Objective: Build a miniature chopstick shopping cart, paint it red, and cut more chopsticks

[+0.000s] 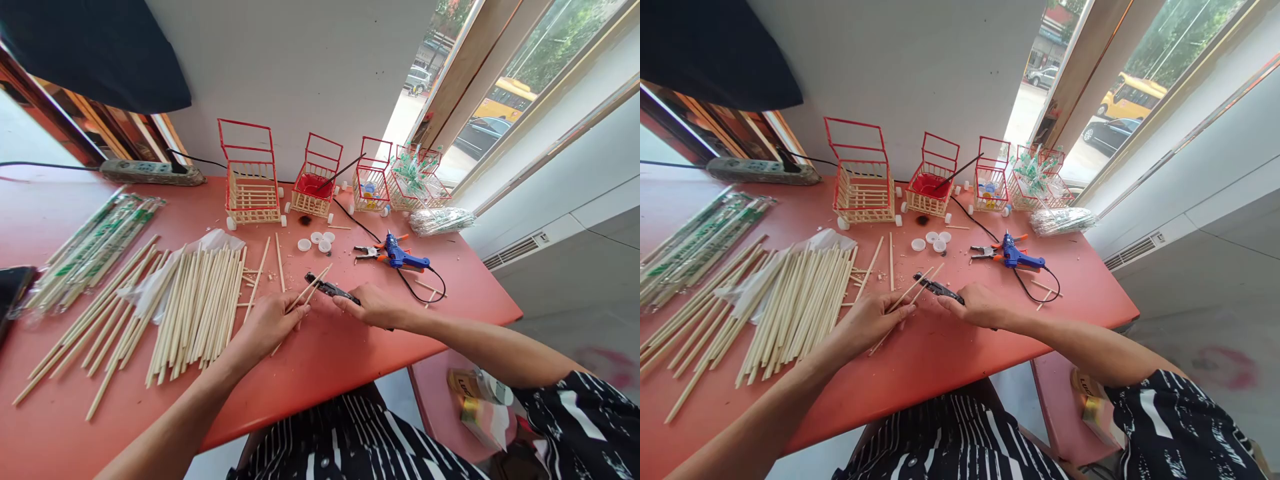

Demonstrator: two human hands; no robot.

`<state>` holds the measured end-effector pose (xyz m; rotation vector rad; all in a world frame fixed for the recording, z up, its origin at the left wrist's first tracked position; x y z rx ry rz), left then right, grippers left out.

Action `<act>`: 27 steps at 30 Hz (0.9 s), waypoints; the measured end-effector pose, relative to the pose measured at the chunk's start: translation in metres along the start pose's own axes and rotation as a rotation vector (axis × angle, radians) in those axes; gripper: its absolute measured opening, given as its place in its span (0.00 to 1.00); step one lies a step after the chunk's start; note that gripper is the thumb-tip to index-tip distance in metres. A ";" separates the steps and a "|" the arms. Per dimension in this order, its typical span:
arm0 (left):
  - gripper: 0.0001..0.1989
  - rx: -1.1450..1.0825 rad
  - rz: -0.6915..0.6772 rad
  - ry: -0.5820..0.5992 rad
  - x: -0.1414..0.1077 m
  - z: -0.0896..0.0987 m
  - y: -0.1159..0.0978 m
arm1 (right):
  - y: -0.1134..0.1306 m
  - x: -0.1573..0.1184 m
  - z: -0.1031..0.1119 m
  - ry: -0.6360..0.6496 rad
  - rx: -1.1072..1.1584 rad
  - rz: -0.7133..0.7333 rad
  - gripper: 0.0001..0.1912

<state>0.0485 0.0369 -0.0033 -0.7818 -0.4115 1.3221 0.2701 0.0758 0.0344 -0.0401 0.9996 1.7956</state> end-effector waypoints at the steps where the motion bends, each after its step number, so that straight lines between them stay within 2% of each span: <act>1: 0.17 0.006 0.005 0.003 0.000 0.000 0.000 | 0.001 0.000 0.000 0.000 -0.013 0.001 0.31; 9: 0.15 0.062 -0.024 -0.001 0.000 -0.001 0.001 | 0.012 0.000 0.004 0.029 0.006 -0.092 0.32; 15: 0.14 0.081 -0.023 -0.007 0.001 -0.003 0.001 | 0.004 0.001 0.003 0.087 0.129 -0.093 0.41; 19: 0.13 0.054 -0.025 -0.055 0.002 -0.006 0.001 | -0.002 -0.002 0.003 0.077 0.107 -0.090 0.41; 24: 0.14 -0.094 -0.063 -0.120 0.001 -0.001 -0.003 | 0.002 -0.004 0.009 -0.025 0.060 -0.053 0.36; 27: 0.20 -0.340 -0.055 -0.165 0.000 0.011 -0.005 | 0.008 -0.004 0.011 -0.131 0.112 0.040 0.35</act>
Point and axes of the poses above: each hand's wrist, its own x-axis towards the middle knuckle, its own z-axis out of the back of the hand, y = z × x, the point moved 2 cm from there along x, towards the middle knuckle, and after that the axes turned 13 degrees about x, right-handed, at the moved point
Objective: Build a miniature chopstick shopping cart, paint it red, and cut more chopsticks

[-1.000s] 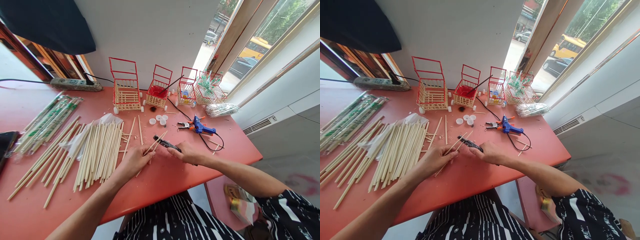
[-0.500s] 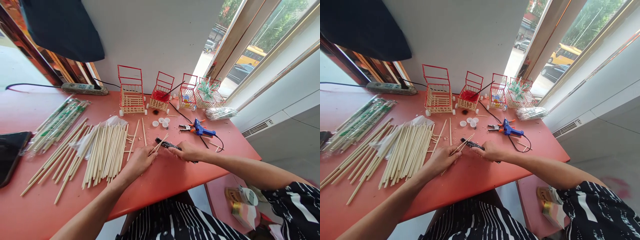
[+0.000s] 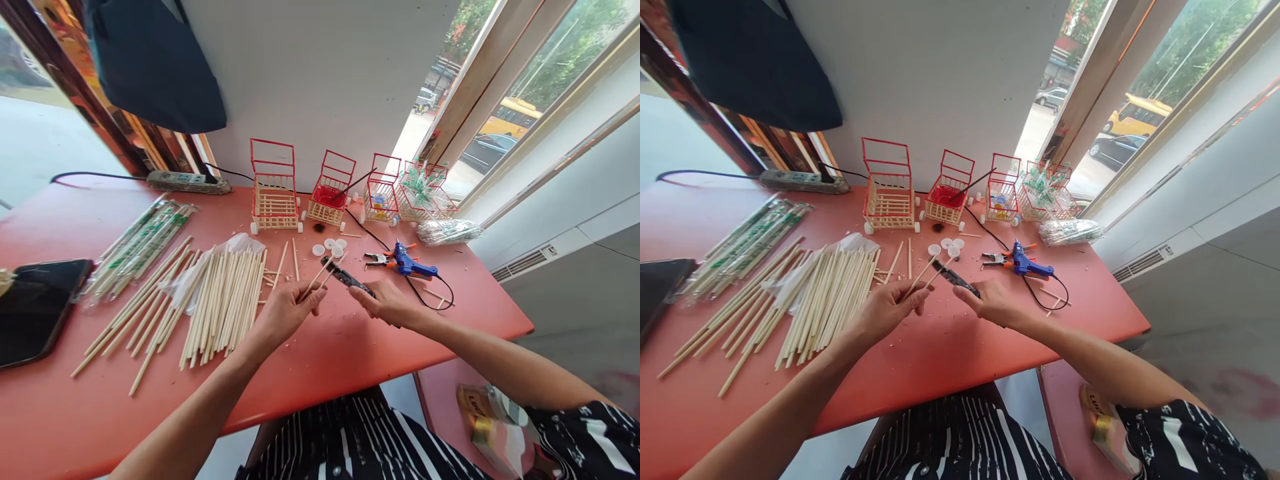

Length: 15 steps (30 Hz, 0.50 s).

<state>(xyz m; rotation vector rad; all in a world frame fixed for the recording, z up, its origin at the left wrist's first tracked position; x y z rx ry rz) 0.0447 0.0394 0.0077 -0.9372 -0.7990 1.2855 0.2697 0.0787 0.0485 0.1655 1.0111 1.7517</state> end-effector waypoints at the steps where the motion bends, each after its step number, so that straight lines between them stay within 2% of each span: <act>1: 0.21 -0.129 0.033 -0.029 0.001 0.004 -0.001 | 0.002 0.000 0.000 -0.041 0.035 0.043 0.35; 5: 0.27 -0.660 0.163 -0.204 0.004 0.015 -0.003 | 0.004 -0.003 -0.003 -0.184 0.206 0.179 0.37; 8: 0.27 -0.763 0.194 -0.242 0.004 0.004 -0.004 | 0.008 -0.005 -0.008 -0.303 0.383 0.236 0.38; 10: 0.29 -0.695 0.233 -0.148 0.001 -0.012 -0.008 | 0.015 -0.003 -0.013 -0.395 0.493 0.280 0.38; 13: 0.39 -0.581 0.219 0.057 -0.005 -0.039 -0.019 | 0.027 0.004 -0.023 -0.501 0.559 0.333 0.39; 15: 0.44 -0.567 0.159 0.091 -0.008 -0.049 -0.027 | 0.033 0.010 -0.028 -0.579 0.550 0.346 0.40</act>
Point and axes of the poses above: each hand's wrist, its own x-axis towards the middle knuckle, its own z-axis out of the back of the hand, y = z × x, the point moved 2 cm from there along x, towards the middle knuckle, and after that the axes turned 13 degrees about x, right-handed, at the moved point
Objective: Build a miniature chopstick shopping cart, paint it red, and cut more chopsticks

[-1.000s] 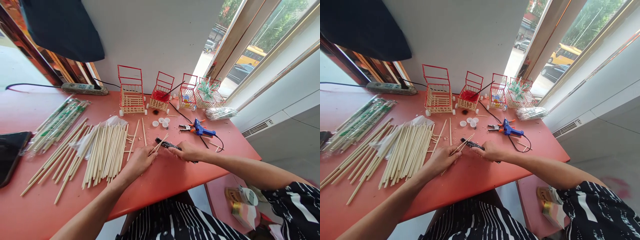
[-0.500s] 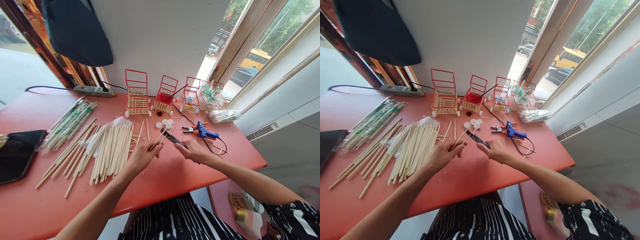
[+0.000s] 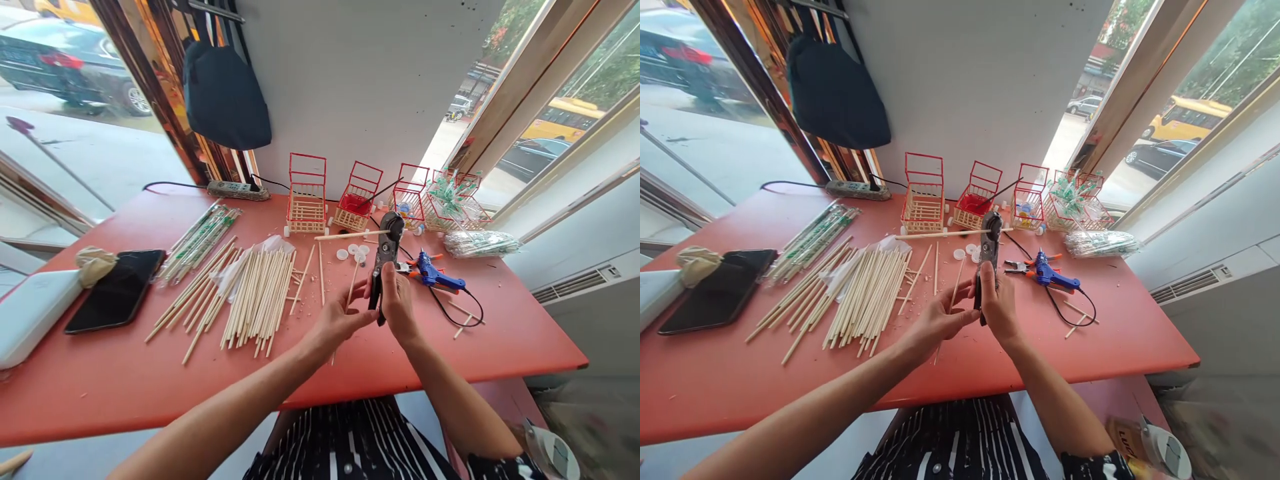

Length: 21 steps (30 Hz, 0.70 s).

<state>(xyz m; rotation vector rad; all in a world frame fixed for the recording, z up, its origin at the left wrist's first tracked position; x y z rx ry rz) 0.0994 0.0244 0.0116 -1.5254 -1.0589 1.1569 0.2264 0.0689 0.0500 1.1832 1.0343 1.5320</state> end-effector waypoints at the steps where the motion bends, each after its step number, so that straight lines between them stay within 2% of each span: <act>1: 0.44 0.006 -0.037 -0.012 -0.001 -0.004 -0.001 | -0.001 0.002 -0.003 -0.034 -0.003 0.007 0.40; 4: 0.37 0.066 -0.128 -0.060 0.000 -0.010 0.000 | -0.004 0.008 -0.008 -0.100 0.057 -0.041 0.39; 6: 0.29 0.095 -0.148 -0.055 0.001 -0.012 0.003 | -0.004 0.011 -0.009 -0.116 0.115 -0.082 0.39; 8: 0.25 0.099 -0.159 -0.057 0.001 -0.013 0.009 | -0.003 0.012 -0.009 -0.109 0.145 -0.105 0.40; 14: 0.25 0.089 -0.164 -0.131 0.001 -0.014 0.023 | -0.004 0.008 -0.015 -0.002 0.181 -0.185 0.40; 18: 0.26 0.073 -0.131 -0.156 -0.003 -0.017 0.019 | -0.013 0.001 -0.017 0.135 0.285 -0.300 0.35; 21: 0.27 0.114 -0.070 -0.110 -0.011 -0.016 0.015 | -0.020 0.002 -0.006 0.115 0.249 -0.342 0.35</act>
Point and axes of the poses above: each hand's wrist, its own x-axis towards the middle knuckle, its own z-axis out of the back of the hand, y = z × x, the point moved 2 cm from there along x, towards the middle knuckle, and after that the axes turned 13 degrees about x, right-handed, at the moved point
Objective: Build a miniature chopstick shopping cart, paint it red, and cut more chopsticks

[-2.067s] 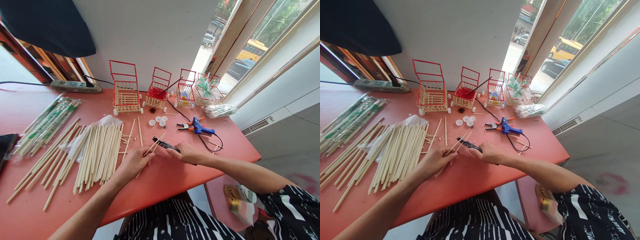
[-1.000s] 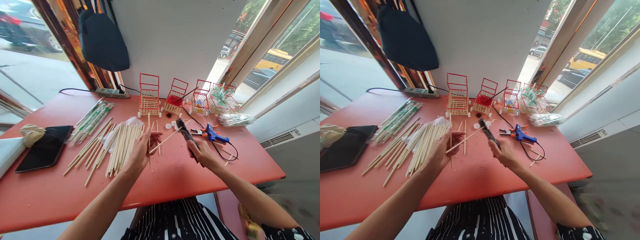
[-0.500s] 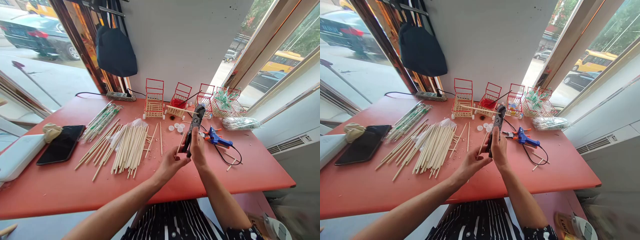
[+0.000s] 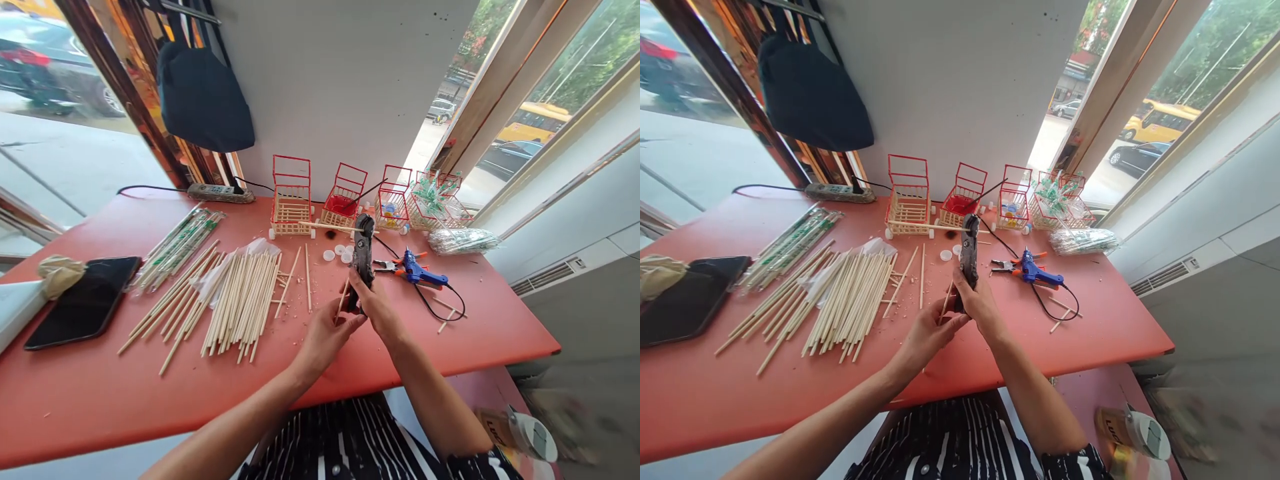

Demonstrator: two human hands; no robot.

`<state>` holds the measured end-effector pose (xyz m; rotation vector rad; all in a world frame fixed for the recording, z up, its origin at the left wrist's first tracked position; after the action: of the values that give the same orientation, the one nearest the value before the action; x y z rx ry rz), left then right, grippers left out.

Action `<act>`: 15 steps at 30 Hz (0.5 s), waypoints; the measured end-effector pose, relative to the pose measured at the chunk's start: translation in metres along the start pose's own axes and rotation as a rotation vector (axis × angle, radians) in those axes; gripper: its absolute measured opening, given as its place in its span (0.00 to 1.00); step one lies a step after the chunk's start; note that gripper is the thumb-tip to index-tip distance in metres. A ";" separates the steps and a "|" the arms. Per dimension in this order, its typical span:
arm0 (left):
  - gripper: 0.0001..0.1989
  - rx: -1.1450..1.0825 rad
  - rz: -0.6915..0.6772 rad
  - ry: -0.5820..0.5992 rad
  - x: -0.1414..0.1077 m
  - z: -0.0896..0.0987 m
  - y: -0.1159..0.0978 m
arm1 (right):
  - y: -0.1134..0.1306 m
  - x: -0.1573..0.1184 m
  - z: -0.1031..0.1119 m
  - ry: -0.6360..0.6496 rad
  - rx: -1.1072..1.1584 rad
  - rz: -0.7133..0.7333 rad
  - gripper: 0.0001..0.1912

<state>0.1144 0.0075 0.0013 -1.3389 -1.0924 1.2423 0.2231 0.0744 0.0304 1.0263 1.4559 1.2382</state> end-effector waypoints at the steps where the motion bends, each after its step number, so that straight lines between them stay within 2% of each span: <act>1: 0.28 0.010 0.034 0.013 -0.003 0.004 0.000 | 0.001 0.001 0.007 -0.024 -0.045 0.014 0.35; 4: 0.28 -0.057 0.165 -0.011 -0.009 0.027 0.006 | 0.004 -0.002 0.032 -0.033 -0.213 0.050 0.35; 8: 0.25 -0.270 0.222 -0.149 0.003 0.068 0.004 | 0.002 -0.020 0.052 0.102 -0.378 -0.063 0.32; 11: 0.26 -0.269 0.301 -0.016 0.016 0.083 -0.006 | -0.002 -0.034 0.054 0.200 -0.542 -0.076 0.30; 15: 0.28 -0.097 0.269 0.138 0.022 0.082 -0.011 | -0.007 -0.040 0.057 0.262 -0.687 -0.054 0.30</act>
<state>0.0342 0.0371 0.0088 -1.6626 -0.9065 1.2803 0.2874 0.0464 0.0253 0.3676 1.0937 1.7096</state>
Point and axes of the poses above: each hand's wrist, its own x-axis towards the middle knuckle, its own z-axis out of the back of the hand, y = z × x, the point moved 2 cm from there along x, towards the middle knuckle, and after that the axes turned 13 degrees about x, right-handed, at the moved point
